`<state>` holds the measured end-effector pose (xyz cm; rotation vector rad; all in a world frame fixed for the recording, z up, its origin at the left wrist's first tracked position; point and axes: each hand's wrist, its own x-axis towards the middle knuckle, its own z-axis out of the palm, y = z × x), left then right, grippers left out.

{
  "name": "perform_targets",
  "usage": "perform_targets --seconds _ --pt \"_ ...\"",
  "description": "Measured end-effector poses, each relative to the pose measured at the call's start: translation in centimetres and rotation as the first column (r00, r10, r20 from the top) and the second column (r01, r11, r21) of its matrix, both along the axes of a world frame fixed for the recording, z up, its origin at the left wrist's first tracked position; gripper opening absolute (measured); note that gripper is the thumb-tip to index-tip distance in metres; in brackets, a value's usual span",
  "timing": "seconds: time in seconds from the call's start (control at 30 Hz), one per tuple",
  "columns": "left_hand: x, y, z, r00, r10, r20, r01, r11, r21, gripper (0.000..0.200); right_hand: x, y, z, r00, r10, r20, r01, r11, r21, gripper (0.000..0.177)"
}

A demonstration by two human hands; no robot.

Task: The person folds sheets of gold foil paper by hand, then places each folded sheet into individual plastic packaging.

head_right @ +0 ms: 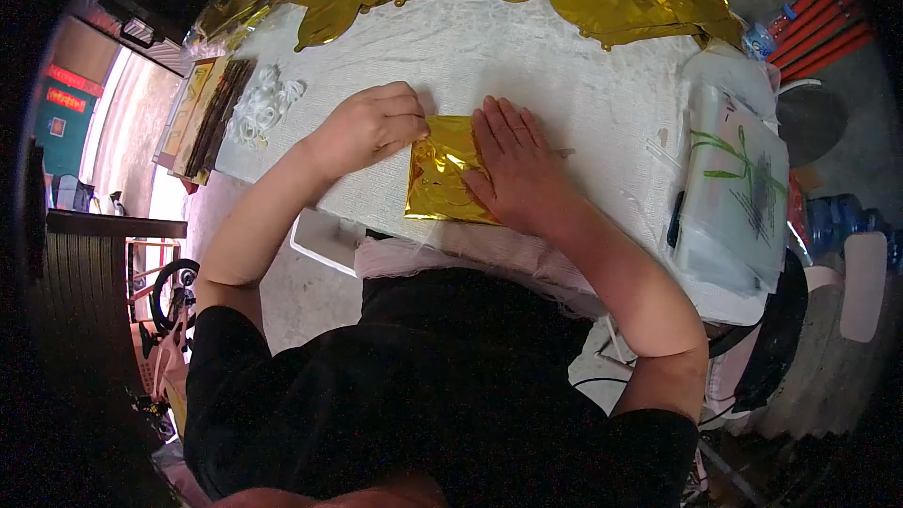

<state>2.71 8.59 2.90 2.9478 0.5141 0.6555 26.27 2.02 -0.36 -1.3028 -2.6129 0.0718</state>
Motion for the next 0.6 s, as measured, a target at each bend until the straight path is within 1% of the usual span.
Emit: perform_targets --seconds 0.03,0.1,0.23,0.3,0.33,0.4,0.43,0.5,0.6 --pt "0.0 -0.1 -0.2 1.000 -0.001 0.000 0.001 1.000 -0.001 0.012 0.0 0.0 0.0 1.000 0.000 0.002 0.000 1.000 -0.001 0.061" --pt "0.1 -0.3 -0.4 0.997 0.027 0.074 -0.026 1.000 -0.010 0.010 0.0 0.0 0.0 1.000 0.001 0.004 -0.001 1.000 -0.003 0.061" --pt "-0.1 -0.6 -1.4 0.995 0.005 0.096 -0.005 1.000 0.007 0.010 0.0 0.0 0.0 1.000 0.001 0.000 -0.001 1.000 -0.001 0.062" --pt "-0.3 -0.9 -1.5 0.988 0.104 0.116 -0.078 0.974 -0.211 0.010 0.0 0.0 -0.1 1.000 0.003 -0.005 -0.003 1.000 0.001 0.062" --pt "-0.4 -0.9 -1.7 0.988 0.105 0.116 -0.079 0.974 -0.213 0.010 0.1 0.0 -0.2 1.000 0.006 -0.002 -0.006 1.000 0.004 0.062" --pt "-0.5 -0.9 -2.1 0.969 0.184 0.166 -0.089 0.882 -0.462 0.009 0.1 0.0 -0.2 1.000 0.007 0.000 -0.007 1.000 0.008 0.062" --pt "-0.4 -1.0 -2.2 0.969 0.182 0.165 -0.086 0.882 -0.463 0.009 0.1 0.0 -0.3 1.000 0.004 -0.012 -0.004 1.000 0.009 0.062" --pt "-0.1 -1.4 -2.4 0.937 0.305 0.168 -0.160 0.806 -0.569 0.009 0.0 0.0 -0.2 1.000 0.001 -0.022 -0.001 1.000 0.010 0.062" --pt "-0.2 -1.8 -1.8 0.942 0.302 0.144 -0.174 0.809 -0.562 0.011 0.0 0.0 0.0 1.000 0.004 -0.018 -0.004 1.000 -0.001 0.062"
